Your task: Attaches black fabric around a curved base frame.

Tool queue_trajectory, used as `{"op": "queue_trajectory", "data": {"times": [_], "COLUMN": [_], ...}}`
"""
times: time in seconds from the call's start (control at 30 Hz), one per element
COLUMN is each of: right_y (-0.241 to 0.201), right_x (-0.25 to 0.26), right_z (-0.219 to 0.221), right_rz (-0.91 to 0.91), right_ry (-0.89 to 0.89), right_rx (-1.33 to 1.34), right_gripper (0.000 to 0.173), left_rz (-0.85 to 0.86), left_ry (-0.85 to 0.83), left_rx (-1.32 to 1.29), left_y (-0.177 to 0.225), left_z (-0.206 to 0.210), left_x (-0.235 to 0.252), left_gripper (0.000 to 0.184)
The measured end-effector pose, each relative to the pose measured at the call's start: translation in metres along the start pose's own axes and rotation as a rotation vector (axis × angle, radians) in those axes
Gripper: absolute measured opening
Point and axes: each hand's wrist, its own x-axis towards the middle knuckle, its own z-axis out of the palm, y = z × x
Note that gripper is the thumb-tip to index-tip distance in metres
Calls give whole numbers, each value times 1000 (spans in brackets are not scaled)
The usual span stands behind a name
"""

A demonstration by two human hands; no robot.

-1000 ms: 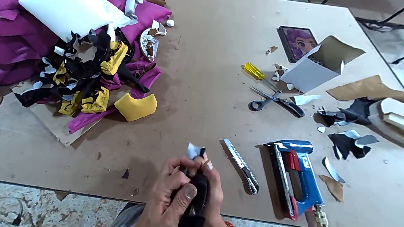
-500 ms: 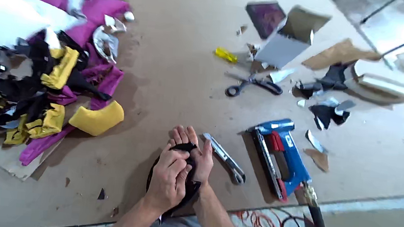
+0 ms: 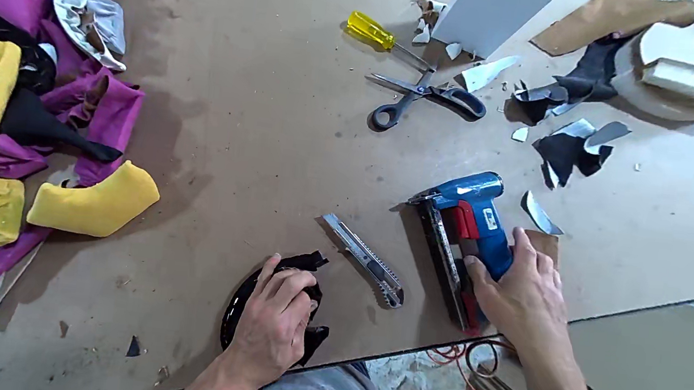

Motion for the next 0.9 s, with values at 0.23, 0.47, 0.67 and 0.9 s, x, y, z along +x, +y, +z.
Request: {"op": "queue_trajectory", "data": {"times": [0.23,0.47,0.67,0.9], "right_y": [4,-50,-107,-118], "right_x": [30,-67,-116,-118], "right_z": [-43,-96,-64,-46], "right_rz": [129,-280,-501,-511], "right_ry": [-140,-267,-507,-557], "right_rx": [176,193,88,4], "right_gripper": [47,38,33,37], "left_rz": [-11,-39,-25,-23], "left_ry": [-15,-11,-34,-77], "left_rx": [-26,-11,-25,-12], "left_y": [-1,0,-1,-2], "left_z": [-1,-2,-2,-3], "left_x": [1,0,0,1], "left_gripper": [28,24,18,8]}}
